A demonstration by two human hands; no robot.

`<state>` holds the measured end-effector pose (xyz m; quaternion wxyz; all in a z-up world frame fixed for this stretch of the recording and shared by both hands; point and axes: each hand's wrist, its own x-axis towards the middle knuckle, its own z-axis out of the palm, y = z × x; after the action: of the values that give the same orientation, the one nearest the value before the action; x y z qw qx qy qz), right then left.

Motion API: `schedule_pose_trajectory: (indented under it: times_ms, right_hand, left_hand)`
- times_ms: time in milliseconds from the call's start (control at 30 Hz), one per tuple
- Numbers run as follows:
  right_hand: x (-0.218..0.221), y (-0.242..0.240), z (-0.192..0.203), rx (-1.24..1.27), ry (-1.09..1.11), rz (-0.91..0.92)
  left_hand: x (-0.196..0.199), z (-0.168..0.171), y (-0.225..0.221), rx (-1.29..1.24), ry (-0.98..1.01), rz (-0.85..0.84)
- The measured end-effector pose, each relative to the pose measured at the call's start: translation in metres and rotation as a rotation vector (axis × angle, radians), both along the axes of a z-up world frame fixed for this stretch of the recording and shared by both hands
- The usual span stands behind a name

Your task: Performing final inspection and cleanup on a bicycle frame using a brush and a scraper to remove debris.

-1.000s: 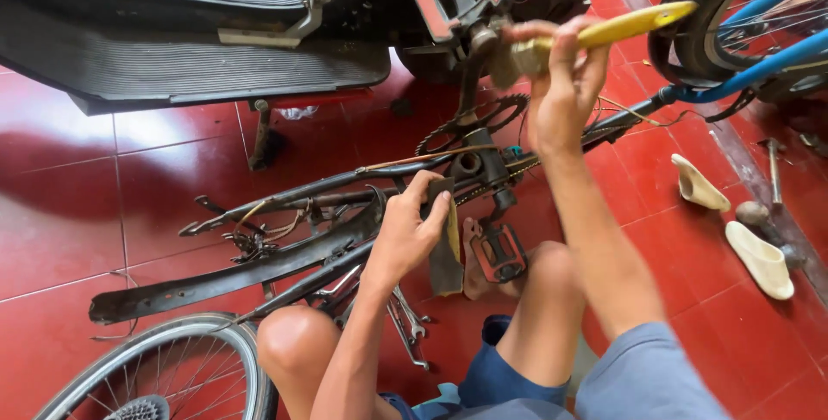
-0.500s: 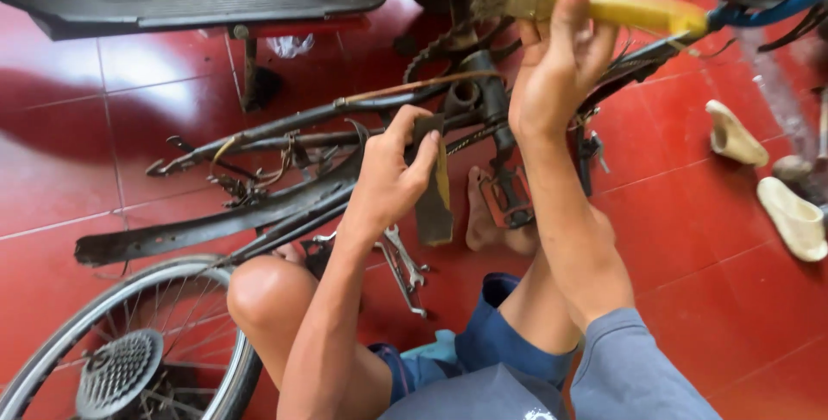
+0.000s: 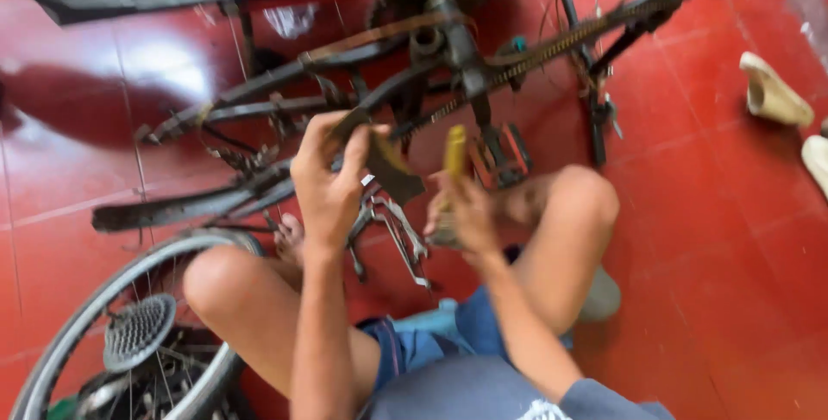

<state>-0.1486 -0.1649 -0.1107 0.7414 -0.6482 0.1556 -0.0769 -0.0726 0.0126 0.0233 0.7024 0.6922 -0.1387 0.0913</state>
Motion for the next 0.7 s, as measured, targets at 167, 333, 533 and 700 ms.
schedule_pose_trajectory:
  times_ms: [167, 333, 533, 700]
  right_hand:
    - [-0.026, 0.026, -0.222, 0.125, 0.442, -0.092]
    - [-0.046, 0.057, -0.3, -0.177, 0.534, -0.047]
    - [-0.004, 0.034, -0.152, 0.464, 0.564, -0.175]
    - [-0.026, 0.0, 0.012, 0.43, 0.215, 0.334]
  left_hand:
    - [-0.072, -0.116, -0.026, -0.139, 0.297, 0.23]
    - [-0.091, -0.176, -0.024, -0.039, 0.496, 0.363]
    - [-0.075, -0.147, -0.015, 0.075, 0.524, 0.305]
    - [-0.061, -0.06, -0.029, 0.14, 0.442, -0.072]
